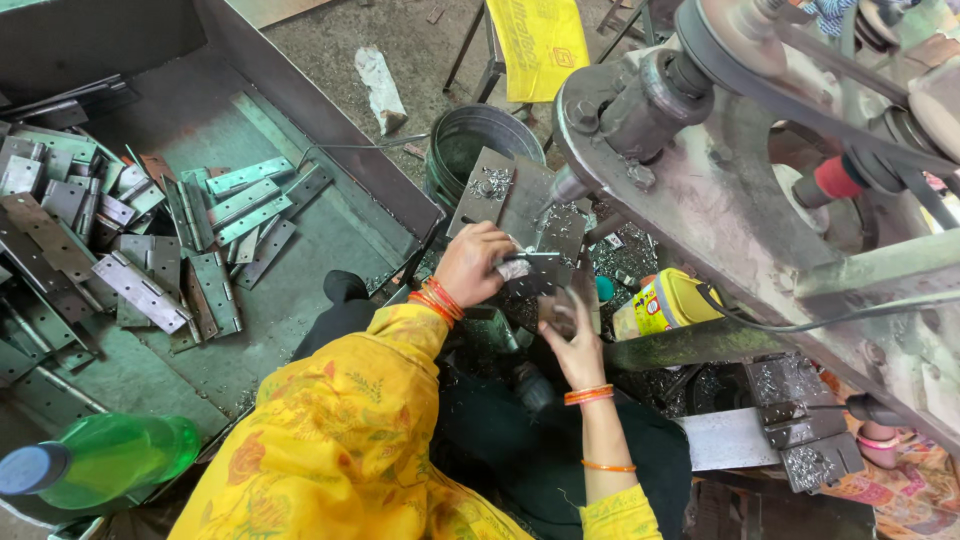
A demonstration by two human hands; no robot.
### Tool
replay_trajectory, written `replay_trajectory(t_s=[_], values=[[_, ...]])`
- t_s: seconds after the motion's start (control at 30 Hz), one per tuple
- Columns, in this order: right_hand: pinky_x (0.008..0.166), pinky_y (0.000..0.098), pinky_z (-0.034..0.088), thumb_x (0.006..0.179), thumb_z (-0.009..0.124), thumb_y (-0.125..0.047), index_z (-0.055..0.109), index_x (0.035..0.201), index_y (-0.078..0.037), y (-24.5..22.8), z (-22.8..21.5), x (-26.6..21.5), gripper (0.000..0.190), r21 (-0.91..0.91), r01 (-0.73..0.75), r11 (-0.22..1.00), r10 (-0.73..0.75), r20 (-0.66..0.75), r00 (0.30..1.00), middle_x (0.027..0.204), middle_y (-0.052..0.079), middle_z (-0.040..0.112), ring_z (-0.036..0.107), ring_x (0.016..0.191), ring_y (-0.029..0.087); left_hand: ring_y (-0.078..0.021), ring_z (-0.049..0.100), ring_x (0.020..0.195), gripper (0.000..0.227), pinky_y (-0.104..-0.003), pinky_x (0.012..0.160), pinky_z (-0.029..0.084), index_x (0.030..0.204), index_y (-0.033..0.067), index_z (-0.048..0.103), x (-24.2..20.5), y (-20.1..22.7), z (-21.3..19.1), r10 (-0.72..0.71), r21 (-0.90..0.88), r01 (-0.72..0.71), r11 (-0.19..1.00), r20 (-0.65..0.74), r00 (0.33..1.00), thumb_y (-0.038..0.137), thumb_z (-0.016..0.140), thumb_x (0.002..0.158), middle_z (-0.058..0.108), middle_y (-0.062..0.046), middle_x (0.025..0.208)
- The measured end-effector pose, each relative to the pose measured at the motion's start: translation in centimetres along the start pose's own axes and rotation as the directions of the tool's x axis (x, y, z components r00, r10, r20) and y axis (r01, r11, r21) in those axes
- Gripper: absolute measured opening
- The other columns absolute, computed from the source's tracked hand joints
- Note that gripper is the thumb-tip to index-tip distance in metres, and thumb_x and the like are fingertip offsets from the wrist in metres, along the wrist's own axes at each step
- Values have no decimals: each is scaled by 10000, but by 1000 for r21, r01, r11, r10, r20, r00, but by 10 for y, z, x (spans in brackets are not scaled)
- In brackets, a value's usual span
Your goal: The person operates a manual metal press machine, repeatedly picking up metal plates from a bin, placing them into the press, and activating the machine to process them. The person handles the plates one at a time and returns them to the bin after processing.
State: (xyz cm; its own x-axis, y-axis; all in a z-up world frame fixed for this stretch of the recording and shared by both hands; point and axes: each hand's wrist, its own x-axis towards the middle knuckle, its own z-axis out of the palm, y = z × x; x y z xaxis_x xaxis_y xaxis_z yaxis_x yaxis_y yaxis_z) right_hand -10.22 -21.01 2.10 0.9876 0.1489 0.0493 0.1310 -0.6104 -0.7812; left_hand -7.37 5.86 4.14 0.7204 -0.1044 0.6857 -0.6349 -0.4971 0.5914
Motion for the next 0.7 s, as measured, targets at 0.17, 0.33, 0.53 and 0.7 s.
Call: replay_trajectory(t_s=[0.17, 0.33, 0.53, 0.7], values=[[747, 293, 570, 901, 776, -66, 640, 1259, -33, 9, 8, 20, 384, 525, 45, 850, 28, -130, 991, 1136, 50, 723, 680, 927, 122, -279, 665, 926, 226, -393, 831, 528, 976, -8, 715, 15, -13, 23, -190, -419, 177, 890, 10, 982, 105, 728, 780, 695, -110, 924], [751, 314, 602, 922, 760, -52, 674, 1216, -35, -4, 0, 37, 307, 165, 147, 975, -75, -379, 922, 1066, 79, 722, 687, 869, 161, -285, 610, 1096, 445, -460, 911, 484, 1226, 91, 711, 22, -36, 36, -336, 184, 355, 917, -125, 933, 175, 744, 790, 693, -72, 1193], [845, 458, 542, 729, 734, 76, 632, 1284, -8, -24, 43, 53, 570, -547, 282, 788, -286, 81, 955, 1175, 204, 597, 643, 982, 426, -321, 489, 1307, 476, -530, 1049, 426, 1321, 142, 667, 15, -37, 34, -391, 443, 362, 820, -29, 920, 316, 715, 881, 587, -45, 1419], [862, 422, 559, 715, 718, 34, 647, 1298, -16, -32, 54, 51, 589, -390, 449, 804, -429, 141, 892, 1201, 195, 612, 661, 1012, 389, -351, 322, 1420, 627, -753, 1099, 195, 1351, 114, 621, 0, -17, 42, -419, 577, 158, 801, 353, 837, 486, 696, 852, 489, -55, 1485]])
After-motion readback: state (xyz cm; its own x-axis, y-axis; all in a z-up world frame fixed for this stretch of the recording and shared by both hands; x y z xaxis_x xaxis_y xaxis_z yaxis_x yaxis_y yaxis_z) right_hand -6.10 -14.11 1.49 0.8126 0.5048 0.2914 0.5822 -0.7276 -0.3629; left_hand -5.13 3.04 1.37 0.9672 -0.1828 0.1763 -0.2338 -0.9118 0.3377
